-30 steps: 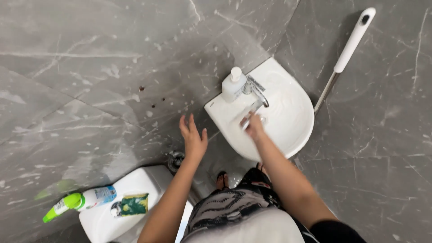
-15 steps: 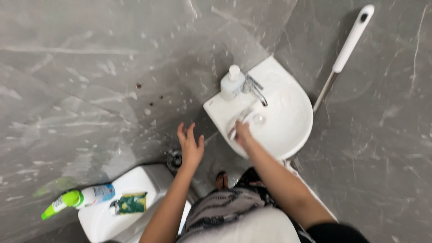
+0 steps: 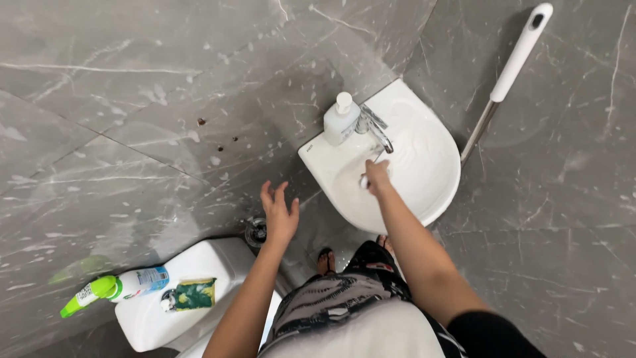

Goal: Cleaning a bathroom sink and faucet using a handheld brush and detergent.

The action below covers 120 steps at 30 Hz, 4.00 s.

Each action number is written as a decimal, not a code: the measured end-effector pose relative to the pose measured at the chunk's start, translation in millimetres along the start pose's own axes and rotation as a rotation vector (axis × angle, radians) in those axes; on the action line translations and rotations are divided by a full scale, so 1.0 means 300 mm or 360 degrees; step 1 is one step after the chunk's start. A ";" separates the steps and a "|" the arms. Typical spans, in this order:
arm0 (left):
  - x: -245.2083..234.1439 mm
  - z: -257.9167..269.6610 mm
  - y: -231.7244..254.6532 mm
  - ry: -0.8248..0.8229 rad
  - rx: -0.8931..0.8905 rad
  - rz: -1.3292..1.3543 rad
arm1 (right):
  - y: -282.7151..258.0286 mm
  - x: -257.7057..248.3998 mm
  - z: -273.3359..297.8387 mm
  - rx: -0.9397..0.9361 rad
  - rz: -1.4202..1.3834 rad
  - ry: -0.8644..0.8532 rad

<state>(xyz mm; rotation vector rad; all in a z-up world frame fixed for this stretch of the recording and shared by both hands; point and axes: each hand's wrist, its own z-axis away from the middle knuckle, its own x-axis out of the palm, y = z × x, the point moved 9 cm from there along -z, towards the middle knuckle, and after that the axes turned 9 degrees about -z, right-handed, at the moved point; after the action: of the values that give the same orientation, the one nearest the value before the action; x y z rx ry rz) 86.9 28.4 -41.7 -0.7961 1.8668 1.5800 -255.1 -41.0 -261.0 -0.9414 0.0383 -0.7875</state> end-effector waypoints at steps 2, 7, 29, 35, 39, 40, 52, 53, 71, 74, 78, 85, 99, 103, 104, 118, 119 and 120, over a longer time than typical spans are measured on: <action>-0.038 -0.027 0.042 0.0017 -0.0004 0.0090 | 0.221 -0.124 -0.260 0.0556 0.0180 -0.0098; -0.030 -0.046 -0.012 -0.0009 -0.0081 0.0040 | 0.193 -0.086 0.025 0.0585 0.1070 -0.0379; -0.015 0.009 0.004 -0.0004 0.0037 0.0089 | -0.363 -0.321 0.244 -0.0087 0.2917 -0.0051; 0.023 0.045 -0.034 0.0001 0.0036 0.0050 | 0.074 -0.261 0.165 0.0121 0.3057 -0.0682; 0.085 0.045 -0.034 -0.0058 0.0029 0.0127 | 0.014 0.083 0.562 -0.0200 0.2610 -0.0711; 0.099 0.056 -0.028 -0.0084 -0.0002 0.0165 | -0.016 0.086 0.633 -0.0097 0.2614 -0.0716; 0.144 0.257 0.021 0.0058 -0.0117 0.0113 | -0.010 -0.202 0.543 -0.0168 0.2377 -0.1058; 0.146 0.297 0.037 0.0076 -0.0159 0.0144 | 0.006 -0.156 0.584 -0.0164 0.2305 -0.0996; 0.327 1.067 0.259 0.0362 -0.0732 0.0161 | -0.200 -0.526 0.787 -0.0588 0.2767 -0.0756; 0.282 1.117 0.226 0.0445 -0.0705 0.0033 | -0.414 -0.759 0.678 -0.0866 0.2877 -0.0490; 0.236 1.206 0.169 0.0503 -0.0804 0.0050 | -0.338 -0.777 0.658 -0.1008 0.2738 -0.0388; 0.236 1.229 0.216 0.0404 -0.0815 0.0093 | 0.000 -0.521 0.810 -0.0913 0.2554 -0.0591; 0.099 1.238 0.004 0.0368 -0.0741 0.0094 | -0.212 -0.695 0.826 -0.0936 0.2472 -0.0138; 0.177 1.196 -0.011 0.0222 -0.0676 0.0166 | -0.072 -0.497 0.999 -0.1033 0.2412 -0.0313; 0.241 1.191 -0.005 0.0051 -0.0707 0.0289 | -0.039 -0.469 1.031 -0.0964 0.2392 -0.0308; 0.762 0.725 -0.193 0.0143 -0.1177 0.2111 | 0.273 -0.089 1.217 -0.1698 0.1938 -0.1403; 0.797 0.675 -0.249 0.0272 -0.1062 0.2100 | 0.239 -0.079 1.218 -0.1630 0.1718 -0.1473; 0.821 0.584 -0.261 0.0289 -0.1043 0.2111 | 0.257 -0.095 1.148 -0.1653 0.1721 -0.1486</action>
<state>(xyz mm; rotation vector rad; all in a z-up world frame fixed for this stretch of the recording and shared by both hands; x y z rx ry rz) -11.5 171.1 -301.2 0.2724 2.1093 3.0783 -107.9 246.7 -116.4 -1.9204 0.1316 0.8243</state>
